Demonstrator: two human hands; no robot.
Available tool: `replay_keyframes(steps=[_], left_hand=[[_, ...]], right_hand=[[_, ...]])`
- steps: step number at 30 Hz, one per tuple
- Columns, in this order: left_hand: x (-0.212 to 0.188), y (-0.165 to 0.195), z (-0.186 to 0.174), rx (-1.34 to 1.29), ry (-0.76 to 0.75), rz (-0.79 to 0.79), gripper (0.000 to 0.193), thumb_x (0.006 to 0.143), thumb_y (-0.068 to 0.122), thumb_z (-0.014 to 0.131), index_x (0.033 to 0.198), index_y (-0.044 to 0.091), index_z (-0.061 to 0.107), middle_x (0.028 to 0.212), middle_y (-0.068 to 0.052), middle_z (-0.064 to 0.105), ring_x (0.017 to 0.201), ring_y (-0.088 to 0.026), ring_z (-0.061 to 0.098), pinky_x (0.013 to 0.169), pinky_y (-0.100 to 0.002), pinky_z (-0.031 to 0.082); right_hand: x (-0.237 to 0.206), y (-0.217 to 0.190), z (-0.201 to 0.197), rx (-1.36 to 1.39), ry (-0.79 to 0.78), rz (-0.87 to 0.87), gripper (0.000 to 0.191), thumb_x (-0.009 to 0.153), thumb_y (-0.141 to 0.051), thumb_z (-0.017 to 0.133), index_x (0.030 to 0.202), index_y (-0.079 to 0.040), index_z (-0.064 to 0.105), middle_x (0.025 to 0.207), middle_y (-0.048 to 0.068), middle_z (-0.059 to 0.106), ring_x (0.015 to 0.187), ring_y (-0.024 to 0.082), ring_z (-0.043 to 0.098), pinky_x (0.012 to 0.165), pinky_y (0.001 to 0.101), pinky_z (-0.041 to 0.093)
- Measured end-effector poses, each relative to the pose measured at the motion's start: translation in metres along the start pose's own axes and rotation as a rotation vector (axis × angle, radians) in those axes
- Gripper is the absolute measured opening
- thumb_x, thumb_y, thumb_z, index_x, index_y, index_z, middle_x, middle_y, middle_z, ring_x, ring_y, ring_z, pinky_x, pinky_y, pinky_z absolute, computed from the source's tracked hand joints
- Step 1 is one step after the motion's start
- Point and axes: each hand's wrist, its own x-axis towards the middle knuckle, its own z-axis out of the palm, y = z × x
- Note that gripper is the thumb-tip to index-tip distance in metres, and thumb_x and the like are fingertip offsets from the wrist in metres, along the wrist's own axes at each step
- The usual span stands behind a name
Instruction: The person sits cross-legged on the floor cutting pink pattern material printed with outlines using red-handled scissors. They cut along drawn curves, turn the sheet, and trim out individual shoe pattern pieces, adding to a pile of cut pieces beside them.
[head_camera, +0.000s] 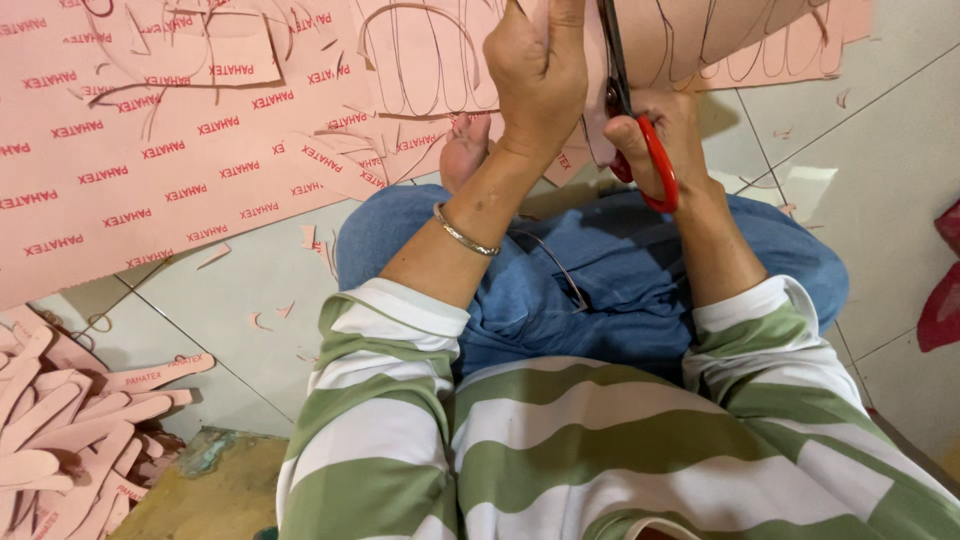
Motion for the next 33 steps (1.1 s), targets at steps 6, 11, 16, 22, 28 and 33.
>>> replay_keyframes(steps=[6, 11, 16, 22, 28, 33], left_hand=[[0.002, 0.003, -0.001, -0.016, -0.023, 0.042, 0.023, 0.107, 0.020, 0.061, 0.093, 0.002, 0.057, 0.066, -0.010, 0.054, 0.050, -0.021, 0.050, 0.050, -0.033, 0.041], [0.004, 0.005, -0.004, 0.025, -0.099, 0.080, 0.024, 0.108, 0.022, 0.059, 0.095, 0.002, 0.058, 0.069, -0.011, 0.056, 0.053, -0.025, 0.055, 0.052, -0.035, 0.043], [0.001, 0.004, -0.003, -0.021, -0.150, 0.058, 0.026, 0.109, 0.023, 0.059, 0.094, 0.002, 0.057, 0.069, -0.009, 0.057, 0.057, -0.022, 0.054, 0.056, -0.035, 0.046], [0.000, 0.005, -0.001, -0.038, -0.144, -0.049, 0.027, 0.108, 0.023, 0.060, 0.091, 0.002, 0.058, 0.062, -0.005, 0.052, 0.050, -0.011, 0.047, 0.050, -0.029, 0.039], [-0.003, 0.008, -0.001, -0.091, -0.214, -0.027, 0.028, 0.110, 0.027, 0.060, 0.096, 0.002, 0.061, 0.064, -0.002, 0.054, 0.056, -0.007, 0.047, 0.051, -0.028, 0.041], [-0.003, 0.005, -0.001, -0.105, -0.232, -0.085, 0.028, 0.107, 0.025, 0.062, 0.092, 0.002, 0.060, 0.061, 0.001, 0.052, 0.054, -0.005, 0.045, 0.052, -0.028, 0.039]], right_hand=[[0.005, 0.000, -0.004, 0.120, -0.049, 0.127, 0.079, 0.087, -0.080, 0.061, 0.073, -0.004, 0.052, 0.058, 0.002, 0.046, 0.055, 0.012, 0.059, 0.046, 0.0292, 0.044], [0.008, 0.007, -0.021, -0.096, -0.150, -0.196, 0.081, 0.106, -0.080, 0.045, 0.083, -0.003, 0.059, 0.071, 0.003, 0.056, 0.071, 0.013, 0.058, 0.067, 0.0296, 0.044], [0.003, 0.015, -0.024, -0.135, -0.075, -0.088, 0.079, 0.103, -0.076, 0.048, 0.077, -0.002, 0.055, 0.065, 0.005, 0.050, 0.064, 0.013, 0.050, 0.058, 0.0317, 0.037], [0.004, 0.016, -0.011, -0.155, -0.003, -0.060, 0.078, 0.103, -0.072, 0.053, 0.074, 0.000, 0.052, 0.062, 0.007, 0.046, 0.062, 0.015, 0.043, 0.058, 0.0343, 0.036], [0.007, 0.003, -0.022, -0.083, -0.122, -0.026, 0.075, 0.105, -0.071, 0.051, 0.083, 0.000, 0.063, 0.071, 0.006, 0.063, 0.068, 0.015, 0.064, 0.061, 0.0306, 0.049], [0.004, 0.007, -0.023, -0.092, -0.101, -0.002, 0.077, 0.103, -0.071, 0.047, 0.080, 0.000, 0.064, 0.070, 0.008, 0.064, 0.064, 0.020, 0.066, 0.059, 0.0317, 0.050]])
